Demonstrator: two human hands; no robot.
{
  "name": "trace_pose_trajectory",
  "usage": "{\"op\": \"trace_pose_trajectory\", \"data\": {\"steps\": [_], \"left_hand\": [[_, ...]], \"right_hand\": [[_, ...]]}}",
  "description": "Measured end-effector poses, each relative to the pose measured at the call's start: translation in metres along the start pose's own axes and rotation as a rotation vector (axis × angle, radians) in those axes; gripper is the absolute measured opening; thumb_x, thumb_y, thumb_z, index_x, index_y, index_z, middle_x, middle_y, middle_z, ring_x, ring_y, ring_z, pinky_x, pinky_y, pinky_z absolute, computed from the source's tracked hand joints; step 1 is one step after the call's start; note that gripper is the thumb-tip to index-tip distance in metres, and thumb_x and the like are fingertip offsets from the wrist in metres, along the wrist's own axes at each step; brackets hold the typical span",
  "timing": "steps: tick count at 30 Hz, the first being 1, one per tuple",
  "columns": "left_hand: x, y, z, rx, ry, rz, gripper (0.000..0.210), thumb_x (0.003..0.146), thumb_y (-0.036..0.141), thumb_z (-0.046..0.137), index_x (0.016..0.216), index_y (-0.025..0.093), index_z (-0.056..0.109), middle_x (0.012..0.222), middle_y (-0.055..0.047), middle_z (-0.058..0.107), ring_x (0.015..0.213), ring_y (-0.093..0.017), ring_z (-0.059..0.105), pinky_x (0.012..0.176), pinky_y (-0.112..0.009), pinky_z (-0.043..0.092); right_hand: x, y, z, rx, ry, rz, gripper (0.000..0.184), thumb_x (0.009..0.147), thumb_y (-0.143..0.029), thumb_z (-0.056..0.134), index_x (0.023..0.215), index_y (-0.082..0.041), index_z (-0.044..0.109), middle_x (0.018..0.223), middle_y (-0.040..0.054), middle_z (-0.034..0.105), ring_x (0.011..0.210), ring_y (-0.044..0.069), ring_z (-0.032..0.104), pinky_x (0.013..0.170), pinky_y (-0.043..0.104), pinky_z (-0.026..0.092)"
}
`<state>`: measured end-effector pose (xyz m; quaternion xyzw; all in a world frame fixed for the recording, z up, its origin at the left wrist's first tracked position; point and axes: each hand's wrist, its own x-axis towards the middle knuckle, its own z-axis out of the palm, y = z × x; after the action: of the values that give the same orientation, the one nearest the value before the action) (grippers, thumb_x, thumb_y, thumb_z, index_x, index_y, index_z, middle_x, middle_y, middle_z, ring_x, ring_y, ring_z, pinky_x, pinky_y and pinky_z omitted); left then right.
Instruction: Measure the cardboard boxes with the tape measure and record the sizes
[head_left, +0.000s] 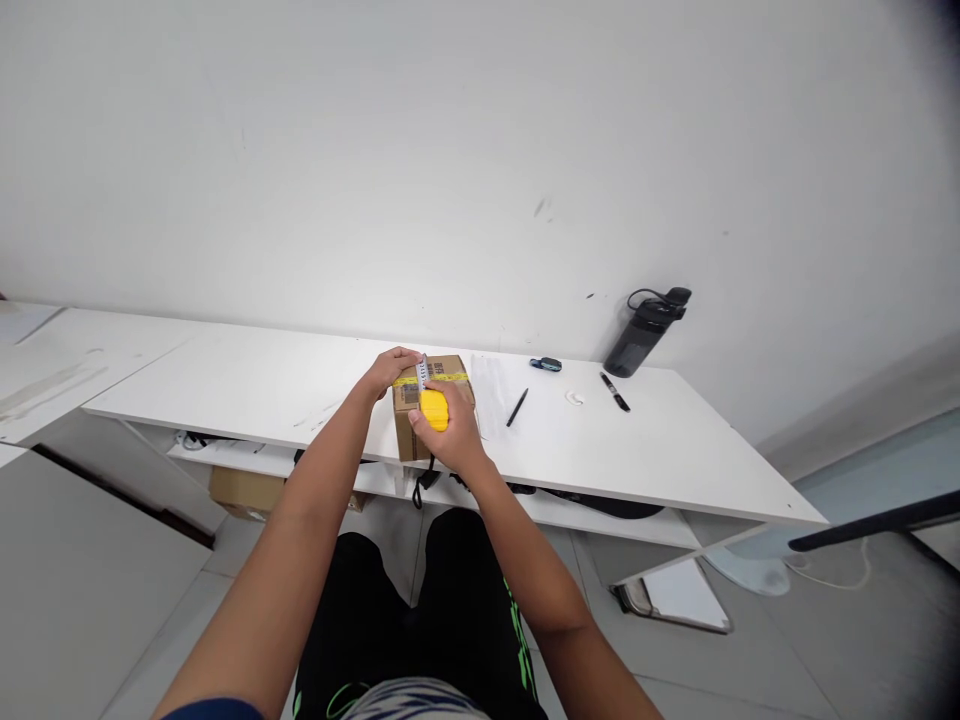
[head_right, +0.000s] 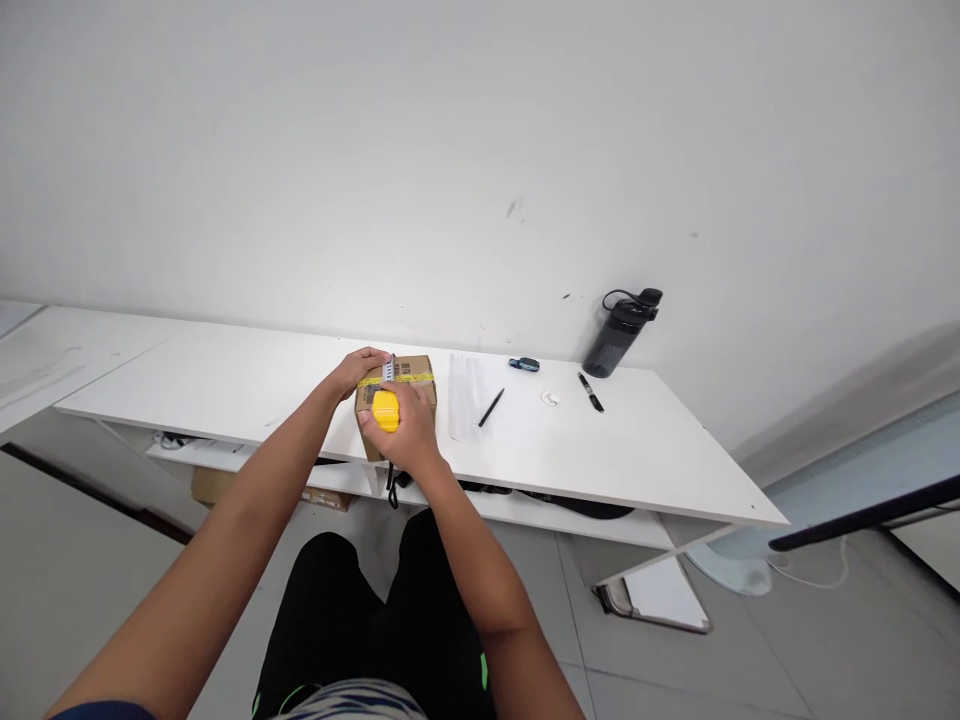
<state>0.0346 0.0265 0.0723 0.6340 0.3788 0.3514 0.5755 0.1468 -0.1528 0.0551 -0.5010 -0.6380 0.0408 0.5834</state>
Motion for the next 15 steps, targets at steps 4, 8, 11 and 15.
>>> {"op": "trace_pose_trajectory", "data": {"steps": [4,8,11,15], "left_hand": [[-0.0005,-0.0007,-0.0025,-0.01,-0.028,0.013,0.027,0.067,0.033,0.085,0.081,0.019,0.068,0.083,-0.006,0.071,0.074,-0.02,0.065,0.071,-0.033,0.052],[0.0003,-0.0012,-0.0034,-0.02,-0.026,0.023,0.029,0.066,0.03,0.086,0.085,0.02,0.067,0.084,-0.005,0.07,0.077,-0.019,0.066,0.073,-0.031,0.052],[0.0009,-0.0027,-0.0023,-0.038,0.02,0.048,0.029,0.067,0.029,0.085,0.088,0.021,0.067,0.085,-0.004,0.07,0.08,-0.02,0.067,0.076,-0.032,0.053],[0.0022,-0.0051,-0.0009,-0.057,0.047,0.033,0.029,0.068,0.03,0.085,0.089,0.02,0.067,0.082,-0.004,0.071,0.08,-0.021,0.068,0.077,-0.033,0.054]], "right_hand": [[0.0008,-0.0013,-0.0001,0.01,-0.007,0.007,0.043,0.081,-0.049,0.063,0.116,-0.023,0.059,0.112,0.0093,0.068,0.107,0.03,0.062,0.102,0.054,0.045],[0.005,-0.0031,-0.0011,0.003,-0.014,-0.002,0.04,0.082,-0.048,0.062,0.113,-0.024,0.06,0.111,0.009,0.069,0.104,0.029,0.062,0.102,0.054,0.044],[0.0066,-0.0029,-0.0014,-0.005,-0.022,-0.007,0.039,0.081,-0.048,0.062,0.112,-0.024,0.06,0.11,0.0087,0.069,0.104,0.029,0.062,0.103,0.055,0.043],[0.0028,-0.0007,-0.0003,-0.006,-0.006,0.004,0.042,0.081,-0.049,0.063,0.115,-0.024,0.06,0.112,0.0089,0.067,0.107,0.03,0.061,0.102,0.054,0.044]]}}
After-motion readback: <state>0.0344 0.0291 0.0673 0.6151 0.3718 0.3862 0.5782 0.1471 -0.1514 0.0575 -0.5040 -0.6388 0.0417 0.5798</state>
